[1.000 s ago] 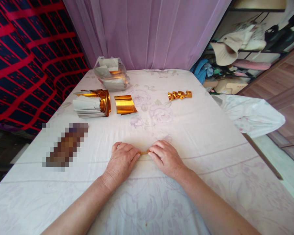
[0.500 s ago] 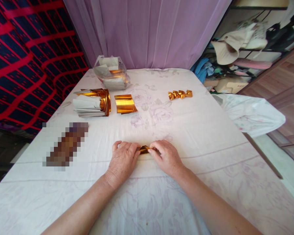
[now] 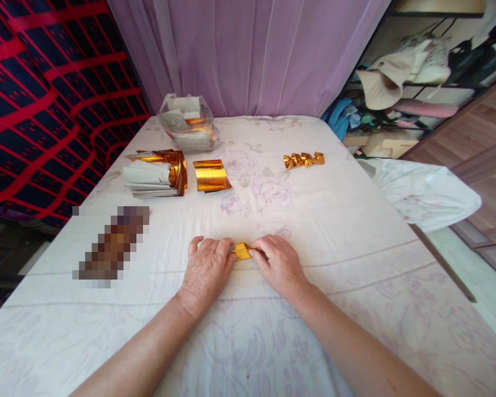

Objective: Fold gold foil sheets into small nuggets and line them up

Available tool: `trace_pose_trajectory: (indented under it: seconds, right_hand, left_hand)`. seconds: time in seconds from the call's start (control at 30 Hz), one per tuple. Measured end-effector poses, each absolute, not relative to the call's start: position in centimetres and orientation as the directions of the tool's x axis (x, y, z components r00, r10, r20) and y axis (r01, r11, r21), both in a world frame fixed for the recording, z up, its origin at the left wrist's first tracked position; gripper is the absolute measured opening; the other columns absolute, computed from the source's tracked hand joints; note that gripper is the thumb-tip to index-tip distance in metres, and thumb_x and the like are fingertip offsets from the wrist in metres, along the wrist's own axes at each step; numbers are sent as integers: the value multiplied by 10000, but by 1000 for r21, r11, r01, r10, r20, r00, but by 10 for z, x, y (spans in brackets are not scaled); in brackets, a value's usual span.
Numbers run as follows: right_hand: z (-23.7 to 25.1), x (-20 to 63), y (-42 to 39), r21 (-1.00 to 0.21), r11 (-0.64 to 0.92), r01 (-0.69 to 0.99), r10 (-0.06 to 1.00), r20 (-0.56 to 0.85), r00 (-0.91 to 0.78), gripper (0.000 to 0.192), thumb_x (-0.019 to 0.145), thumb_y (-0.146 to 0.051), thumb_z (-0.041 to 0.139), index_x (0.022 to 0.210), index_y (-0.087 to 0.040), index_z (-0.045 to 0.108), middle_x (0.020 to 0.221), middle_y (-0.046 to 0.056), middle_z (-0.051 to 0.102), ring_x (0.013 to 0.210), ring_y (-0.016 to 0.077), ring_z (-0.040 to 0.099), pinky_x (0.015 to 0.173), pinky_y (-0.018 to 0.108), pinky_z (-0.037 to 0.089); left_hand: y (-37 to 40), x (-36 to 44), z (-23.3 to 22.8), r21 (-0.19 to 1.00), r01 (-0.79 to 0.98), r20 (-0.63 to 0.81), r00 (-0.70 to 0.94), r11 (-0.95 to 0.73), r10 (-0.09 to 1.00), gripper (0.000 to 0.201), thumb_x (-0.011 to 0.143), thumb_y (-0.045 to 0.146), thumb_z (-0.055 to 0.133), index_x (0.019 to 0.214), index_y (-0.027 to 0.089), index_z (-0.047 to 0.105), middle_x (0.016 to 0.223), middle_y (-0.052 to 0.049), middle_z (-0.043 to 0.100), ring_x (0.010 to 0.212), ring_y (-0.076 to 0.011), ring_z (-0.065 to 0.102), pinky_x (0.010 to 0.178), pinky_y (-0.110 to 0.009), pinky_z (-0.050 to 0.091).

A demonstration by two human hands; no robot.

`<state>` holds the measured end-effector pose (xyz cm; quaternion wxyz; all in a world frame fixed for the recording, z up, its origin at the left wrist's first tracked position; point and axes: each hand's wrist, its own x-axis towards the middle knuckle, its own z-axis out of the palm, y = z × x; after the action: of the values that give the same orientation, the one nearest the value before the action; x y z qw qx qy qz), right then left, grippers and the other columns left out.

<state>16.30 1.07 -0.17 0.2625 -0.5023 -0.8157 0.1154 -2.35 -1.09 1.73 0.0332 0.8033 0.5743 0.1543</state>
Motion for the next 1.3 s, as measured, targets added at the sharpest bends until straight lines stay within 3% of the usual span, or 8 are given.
trace_pose_trajectory:
  seconds: [0.33, 0.5, 0.77, 1.0, 1.3]
  right_hand:
    - [-3, 161, 10, -448, 439, 779, 893, 313, -323, 15, 885, -201, 577, 889, -212, 587, 782, 16, 636, 759, 187, 577, 698, 308, 386]
    - [-2, 161, 11, -448, 456, 769, 886, 309, -345, 114, 888, -190, 575, 779, -222, 568, 755, 9, 613, 742, 177, 560, 693, 304, 381]
    - [-1, 162, 11, -438, 448, 779, 891, 290, -349, 114, 887, -180, 578, 780, -218, 577, 770, 13, 617, 750, 180, 558, 696, 307, 379]
    - [0, 163, 12, -434, 449, 781, 893, 254, -371, 104, 889, -163, 564, 799, -210, 588, 792, 19, 620, 771, 179, 562, 700, 303, 379]
    - [7, 153, 8, -346, 384, 856, 921, 214, -326, 115, 841, -294, 653, 816, -198, 595, 807, 28, 619, 782, 192, 552, 710, 301, 352]
  left_hand:
    - [-10, -25, 16, 246, 911, 202, 285, -331, 937, 138, 921, 256, 534, 1043, 196, 558, 814, -31, 699, 800, -218, 625, 924, -464, 348]
    - [-10, -25, 16, 254, 907, 202, 291, -337, 935, 136, 913, 253, 549, 1041, 207, 554, 808, -22, 694, 802, -219, 624, 907, -451, 356]
    - [-10, -25, 18, 263, 910, 173, 282, -321, 944, 150, 891, 237, 588, 1033, 191, 568, 816, -26, 689, 793, -220, 607, 863, -434, 375]
    - [-5, -28, 19, 351, 882, 108, 296, -315, 949, 93, 908, 257, 565, 895, 237, 655, 865, -18, 684, 853, -211, 590, 816, -394, 366]
    - [-3, -32, 15, 377, 868, 98, 310, -323, 946, 153, 928, 289, 560, 989, 282, 700, 919, -4, 692, 910, -207, 579, 867, -402, 330]
